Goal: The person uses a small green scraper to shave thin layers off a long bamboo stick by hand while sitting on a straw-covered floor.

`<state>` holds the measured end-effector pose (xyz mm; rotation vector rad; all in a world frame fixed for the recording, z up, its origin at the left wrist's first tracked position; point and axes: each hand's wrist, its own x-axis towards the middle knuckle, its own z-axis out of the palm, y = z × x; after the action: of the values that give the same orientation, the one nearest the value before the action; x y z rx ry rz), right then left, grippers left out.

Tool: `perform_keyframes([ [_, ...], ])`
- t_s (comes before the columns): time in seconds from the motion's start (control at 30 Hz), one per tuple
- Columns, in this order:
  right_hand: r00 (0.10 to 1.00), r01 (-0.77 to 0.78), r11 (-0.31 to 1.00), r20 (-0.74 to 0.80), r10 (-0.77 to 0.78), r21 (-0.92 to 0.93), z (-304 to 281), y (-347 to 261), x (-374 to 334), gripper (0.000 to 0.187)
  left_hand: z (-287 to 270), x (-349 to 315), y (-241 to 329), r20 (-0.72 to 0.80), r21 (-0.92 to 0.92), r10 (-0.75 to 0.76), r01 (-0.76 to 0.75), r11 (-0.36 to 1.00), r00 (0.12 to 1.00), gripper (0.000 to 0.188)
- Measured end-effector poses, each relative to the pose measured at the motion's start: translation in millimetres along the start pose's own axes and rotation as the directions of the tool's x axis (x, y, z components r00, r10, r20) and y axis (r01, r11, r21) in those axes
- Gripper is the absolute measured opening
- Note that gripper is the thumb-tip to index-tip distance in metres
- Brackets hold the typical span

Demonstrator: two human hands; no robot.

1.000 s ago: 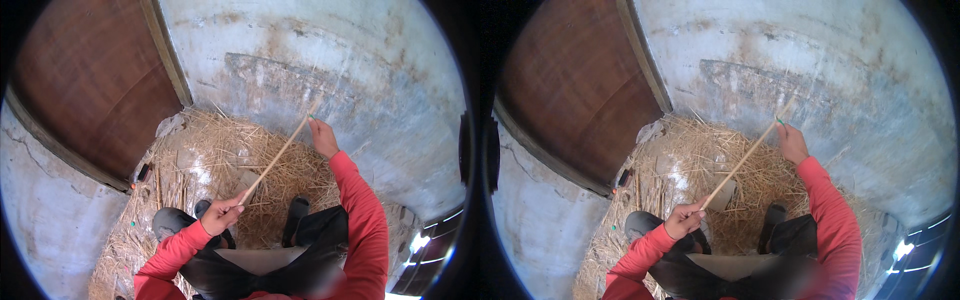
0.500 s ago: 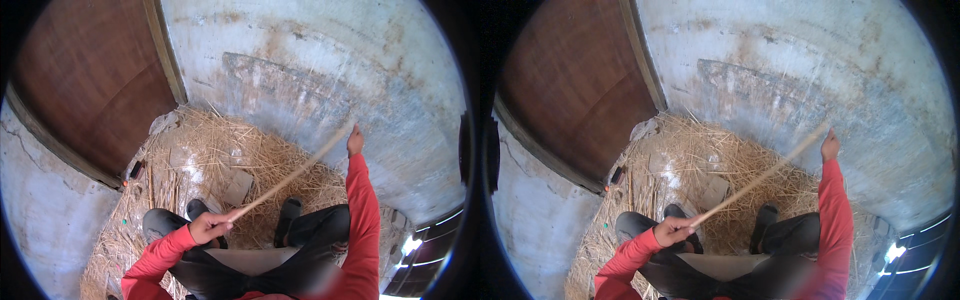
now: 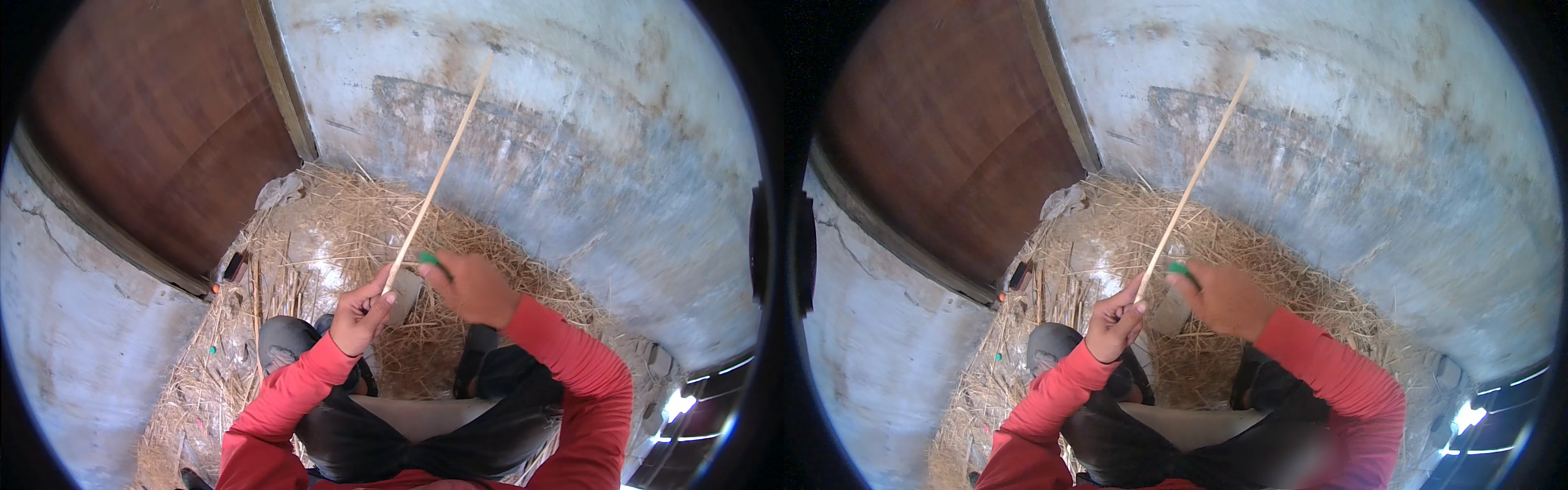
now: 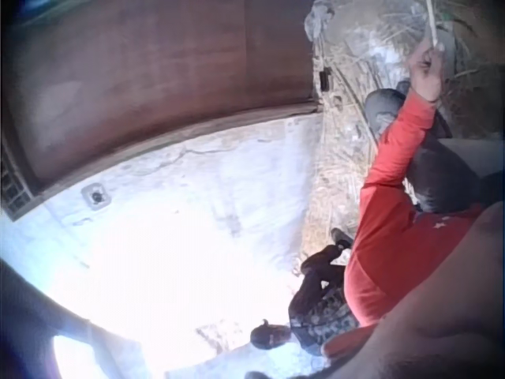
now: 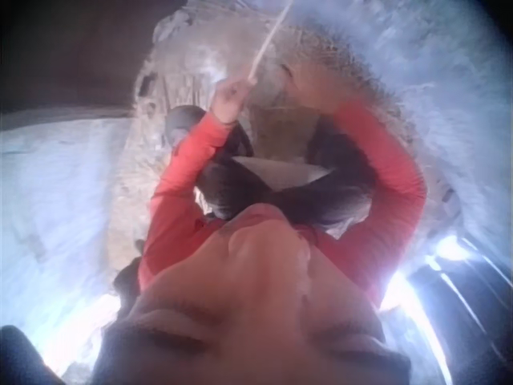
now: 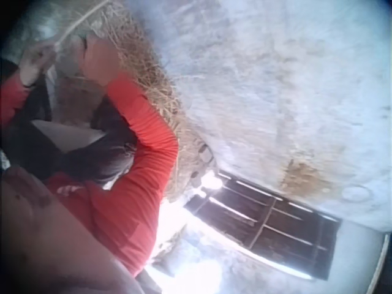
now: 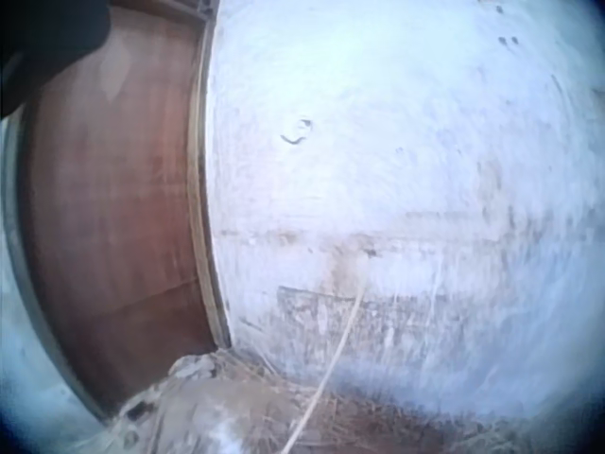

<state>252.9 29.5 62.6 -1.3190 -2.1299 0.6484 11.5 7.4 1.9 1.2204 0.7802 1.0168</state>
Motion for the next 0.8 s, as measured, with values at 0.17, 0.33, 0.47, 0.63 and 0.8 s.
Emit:
perform_keyframes([
  [0.17, 1.000, -0.007, 0.994, 0.021, 0.009, -0.113, 19, 8, 4, 0.040, -8, -6, 2, 0.061, -0.147, -0.094, 0.102, 0.984, 0.994, 0.054],
  [0.33, 0.893, -0.436, 0.899, -0.100, 0.439, 0.051, -7, 95, 27, 0.054, 6, -35, 20, 0.414, 0.103, 0.106, -0.162, 0.981, 0.904, 0.054],
  [0.47, 0.932, -0.243, 0.970, -0.270, 0.242, 0.032, -21, 78, 7, 0.050, 12, -28, 6, 0.098, 0.039, -0.013, 0.010, 0.999, 0.995, 0.051],
  [0.63, 0.995, -0.030, 0.999, -0.098, 0.032, 0.020, -4, 19, 1, 0.043, 4, -9, 5, -0.066, -0.102, -0.068, 0.061, 0.993, 0.996, 0.048],
  [0.8, 0.993, 0.030, 0.993, 0.115, -0.016, -0.118, 31, -6, 1, 0.039, 6, -9, -1, -0.047, -0.086, -0.070, 0.065, 0.994, 0.996, 0.048],
])
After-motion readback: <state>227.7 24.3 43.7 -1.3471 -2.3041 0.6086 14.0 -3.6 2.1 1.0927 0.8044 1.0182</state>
